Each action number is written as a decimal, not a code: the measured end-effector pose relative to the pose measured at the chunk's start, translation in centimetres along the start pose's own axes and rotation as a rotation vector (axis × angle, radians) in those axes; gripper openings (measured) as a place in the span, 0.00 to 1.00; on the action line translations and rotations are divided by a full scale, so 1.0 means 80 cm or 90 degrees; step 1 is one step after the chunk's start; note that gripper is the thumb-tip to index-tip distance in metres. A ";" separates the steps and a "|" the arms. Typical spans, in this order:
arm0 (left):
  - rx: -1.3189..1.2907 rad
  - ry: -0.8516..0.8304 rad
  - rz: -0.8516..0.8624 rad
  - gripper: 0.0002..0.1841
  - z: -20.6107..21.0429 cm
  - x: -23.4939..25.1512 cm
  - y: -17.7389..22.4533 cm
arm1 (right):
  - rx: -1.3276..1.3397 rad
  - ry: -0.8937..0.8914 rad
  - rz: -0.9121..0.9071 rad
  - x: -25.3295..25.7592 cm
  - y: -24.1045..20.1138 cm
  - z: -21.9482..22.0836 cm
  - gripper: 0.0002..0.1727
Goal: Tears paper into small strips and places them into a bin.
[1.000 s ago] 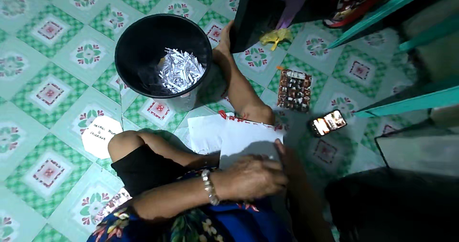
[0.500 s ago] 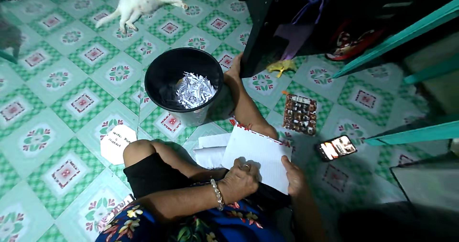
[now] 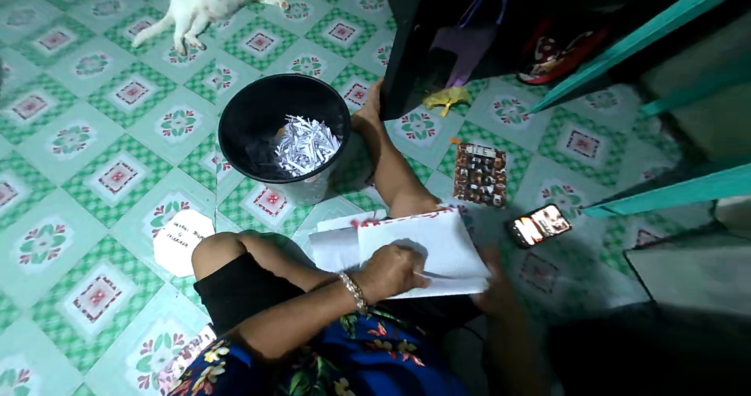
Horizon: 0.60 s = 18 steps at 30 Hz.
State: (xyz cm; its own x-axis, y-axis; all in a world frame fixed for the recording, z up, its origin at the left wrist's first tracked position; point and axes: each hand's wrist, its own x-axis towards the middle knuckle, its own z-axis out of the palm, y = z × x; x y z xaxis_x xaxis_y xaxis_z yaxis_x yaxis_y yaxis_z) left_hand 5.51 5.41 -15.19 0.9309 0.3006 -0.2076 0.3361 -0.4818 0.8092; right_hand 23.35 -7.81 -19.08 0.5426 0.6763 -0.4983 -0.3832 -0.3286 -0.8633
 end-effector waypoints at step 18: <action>-0.159 0.343 -0.132 0.21 -0.067 -0.025 -0.076 | -0.386 -0.003 -0.158 0.006 0.014 -0.014 0.17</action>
State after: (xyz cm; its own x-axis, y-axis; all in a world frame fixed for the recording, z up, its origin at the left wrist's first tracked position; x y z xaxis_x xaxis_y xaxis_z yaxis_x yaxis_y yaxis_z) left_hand 0.86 12.16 -16.79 0.6251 0.7712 -0.1204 0.3975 -0.1819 0.8994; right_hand 24.04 -8.59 -20.37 0.5564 0.7823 -0.2800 0.2425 -0.4751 -0.8458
